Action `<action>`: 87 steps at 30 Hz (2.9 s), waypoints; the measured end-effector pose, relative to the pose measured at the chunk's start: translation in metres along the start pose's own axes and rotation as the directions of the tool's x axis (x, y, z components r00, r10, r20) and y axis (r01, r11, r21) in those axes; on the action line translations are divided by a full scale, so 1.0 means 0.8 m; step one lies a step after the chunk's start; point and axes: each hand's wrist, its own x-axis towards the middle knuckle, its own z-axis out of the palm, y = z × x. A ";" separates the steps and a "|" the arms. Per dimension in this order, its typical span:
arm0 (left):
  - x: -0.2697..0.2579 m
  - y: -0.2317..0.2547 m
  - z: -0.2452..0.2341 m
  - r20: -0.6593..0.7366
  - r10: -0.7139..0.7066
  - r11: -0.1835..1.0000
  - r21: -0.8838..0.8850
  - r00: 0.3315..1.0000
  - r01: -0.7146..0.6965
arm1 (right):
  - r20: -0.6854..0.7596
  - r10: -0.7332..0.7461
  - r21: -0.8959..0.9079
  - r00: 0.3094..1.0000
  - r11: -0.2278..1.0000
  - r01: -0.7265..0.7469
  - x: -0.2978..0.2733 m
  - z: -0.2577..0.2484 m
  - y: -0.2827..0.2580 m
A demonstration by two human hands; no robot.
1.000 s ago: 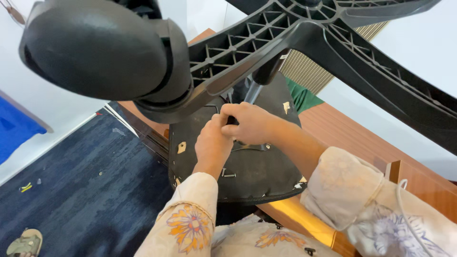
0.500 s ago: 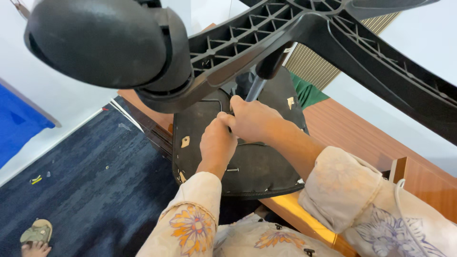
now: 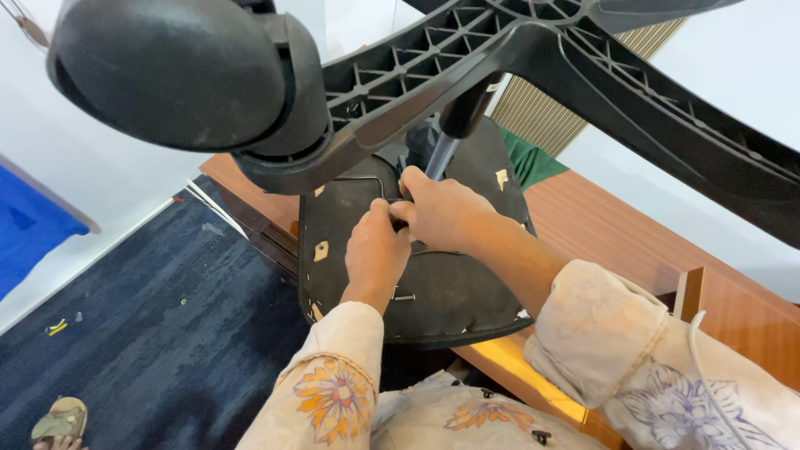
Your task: The person uses a screwdriver to tighten screws on the underside of an office chair base placed on a wooden table. They systematically work through multiple screw locations, securing the metal frame to the base.
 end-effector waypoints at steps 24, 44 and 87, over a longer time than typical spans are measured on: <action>0.003 -0.004 0.001 0.117 -0.082 0.996 -0.013 0.990 0.085 | -0.065 -0.043 0.100 0.997 0.994 0.049 -0.007 0.007 -0.013; -0.005 0.016 0.004 0.062 0.040 0.998 -0.060 0.997 -0.037 | -0.046 0.014 0.169 0.999 0.986 -0.006 -0.006 0.006 0.018; 0.016 -0.001 0.009 0.153 0.009 0.998 0.056 0.988 -0.018 | -0.026 -0.211 0.011 0.977 0.977 0.212 0.017 -0.005 0.009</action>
